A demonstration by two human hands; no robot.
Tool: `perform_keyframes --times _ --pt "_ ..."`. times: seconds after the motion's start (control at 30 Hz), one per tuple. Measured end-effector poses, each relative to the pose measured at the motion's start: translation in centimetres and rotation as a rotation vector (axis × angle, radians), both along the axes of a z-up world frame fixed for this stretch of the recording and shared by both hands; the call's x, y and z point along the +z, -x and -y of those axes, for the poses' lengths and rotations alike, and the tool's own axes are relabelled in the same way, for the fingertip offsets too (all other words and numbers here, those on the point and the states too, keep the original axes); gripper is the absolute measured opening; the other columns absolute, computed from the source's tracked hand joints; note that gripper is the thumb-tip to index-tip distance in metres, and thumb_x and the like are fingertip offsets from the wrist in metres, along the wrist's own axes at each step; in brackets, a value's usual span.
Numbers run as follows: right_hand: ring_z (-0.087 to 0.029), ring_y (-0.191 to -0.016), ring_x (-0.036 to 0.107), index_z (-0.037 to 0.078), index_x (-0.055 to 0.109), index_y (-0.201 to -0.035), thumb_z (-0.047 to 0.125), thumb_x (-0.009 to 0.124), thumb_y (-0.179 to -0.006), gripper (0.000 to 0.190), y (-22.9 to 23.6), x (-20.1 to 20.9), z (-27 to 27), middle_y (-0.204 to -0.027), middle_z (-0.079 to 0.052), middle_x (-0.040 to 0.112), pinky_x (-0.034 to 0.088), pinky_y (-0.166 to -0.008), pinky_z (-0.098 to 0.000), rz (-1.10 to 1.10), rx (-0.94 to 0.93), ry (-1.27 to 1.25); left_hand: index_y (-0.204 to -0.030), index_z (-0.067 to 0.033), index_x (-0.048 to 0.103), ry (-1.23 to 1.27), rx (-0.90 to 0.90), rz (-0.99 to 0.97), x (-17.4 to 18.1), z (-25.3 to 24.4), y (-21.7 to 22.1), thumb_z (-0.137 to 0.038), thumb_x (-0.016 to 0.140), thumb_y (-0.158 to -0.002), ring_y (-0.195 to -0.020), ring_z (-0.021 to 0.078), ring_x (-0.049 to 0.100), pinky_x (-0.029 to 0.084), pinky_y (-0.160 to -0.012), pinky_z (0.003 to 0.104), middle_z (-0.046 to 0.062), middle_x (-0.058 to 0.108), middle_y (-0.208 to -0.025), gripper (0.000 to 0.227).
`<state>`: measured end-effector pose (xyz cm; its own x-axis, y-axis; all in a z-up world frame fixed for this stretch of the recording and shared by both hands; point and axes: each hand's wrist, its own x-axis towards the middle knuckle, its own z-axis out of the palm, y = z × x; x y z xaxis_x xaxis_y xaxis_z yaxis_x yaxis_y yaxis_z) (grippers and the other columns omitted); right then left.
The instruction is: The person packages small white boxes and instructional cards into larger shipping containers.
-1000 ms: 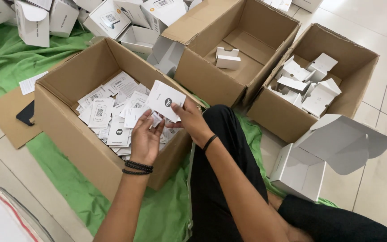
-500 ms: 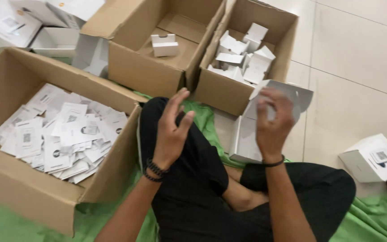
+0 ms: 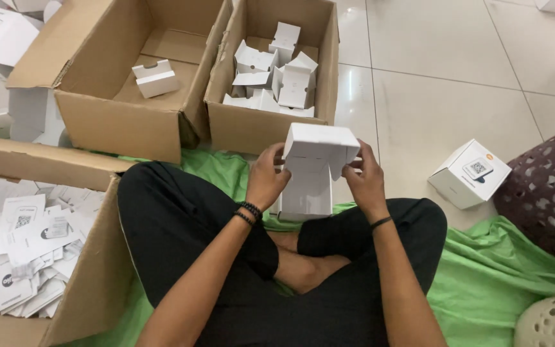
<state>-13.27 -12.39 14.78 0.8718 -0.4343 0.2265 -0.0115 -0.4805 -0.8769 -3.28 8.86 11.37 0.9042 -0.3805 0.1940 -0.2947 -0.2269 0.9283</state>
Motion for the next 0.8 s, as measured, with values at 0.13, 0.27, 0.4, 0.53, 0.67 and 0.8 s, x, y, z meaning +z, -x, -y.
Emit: perform_keyframes --times 0.13,0.27,0.4,0.53,0.67,0.8 --pt "-0.025 -0.104 0.07 0.006 0.05 -0.145 -0.005 0.056 -0.085 0.061 3.3 -1.1 -0.2 -0.12 -0.016 0.067 0.062 -0.076 -0.0352 -0.002 0.088 0.126 -0.125 -0.0058 0.064 -0.166 0.005 0.189 -1.3 -3.0 1.4 0.004 0.06 -0.076 -0.104 0.0303 0.07 0.055 -0.086 0.042 0.014 0.069 -0.116 0.05" --pt "-0.022 -0.107 0.076 0.009 0.062 -0.135 -0.006 0.057 -0.09 0.048 3.4 -6.3 2.7 -0.122 -0.014 0.072 0.063 -0.081 -0.035 -0.087 0.067 0.231 -0.117 -0.0101 0.069 -0.313 -0.01 0.357 -8.6 -3.2 -0.7 0.007 0.055 -0.078 -0.112 0.0335 0.067 0.054 -0.095 0.042 0.012 0.072 -0.123 0.045" --pt "-0.024 -0.127 0.057 0.008 0.046 -0.148 -0.009 0.056 -0.084 0.067 2.7 -3.1 0.3 -0.139 -0.016 0.059 0.056 -0.078 -0.0343 -0.035 0.11 -0.08 -0.131 -0.0108 0.065 0.028 0.007 -0.243 -8.7 -2.3 -1.4 -0.005 0.05 -0.09 -0.111 0.0261 0.068 0.054 -0.094 0.037 0.008 0.069 -0.13 0.044" --pt "-0.027 -0.12 0.06 0.007 0.042 -0.147 -0.002 0.063 -0.084 0.068 2.2 -2.8 -1.6 -0.133 -0.02 0.06 0.058 -0.087 -0.0348 0.007 0.111 0.017 -0.139 -0.0151 0.062 0.306 -0.076 -0.676 -6.4 -1.4 -0.3 -0.031 0.05 -0.093 -0.125 0.0211 0.056 0.044 -0.102 0.043 0.005 0.063 -0.136 0.051" --pt "-0.032 -0.097 0.073 0.013 0.055 -0.146 -0.003 0.052 -0.09 0.058 2.8 -2.5 -0.2 -0.129 -0.017 0.069 0.057 -0.082 -0.0408 -0.163 -0.098 0.23 -0.141 -0.0162 0.06 0.369 -0.039 -0.723 -7.1 -0.8 0.0 -0.055 0.048 -0.095 -0.13 0.0203 0.053 0.039 -0.107 0.046 0.003 0.06 -0.142 0.062" --pt "-0.032 -0.111 0.074 0.008 0.068 -0.126 -0.006 0.051 -0.088 0.044 3.7 -6.4 3.4 -0.116 -0.019 0.075 0.056 -0.094 -0.0369 -0.089 0.059 0.309 -0.138 -0.0067 0.062 0.361 -0.016 -0.745 -8.5 -1.1 -0.7 -0.06 0.052 -0.097 -0.125 0.025 0.055 0.044 -0.104 0.043 0.01 0.063 -0.135 0.068"
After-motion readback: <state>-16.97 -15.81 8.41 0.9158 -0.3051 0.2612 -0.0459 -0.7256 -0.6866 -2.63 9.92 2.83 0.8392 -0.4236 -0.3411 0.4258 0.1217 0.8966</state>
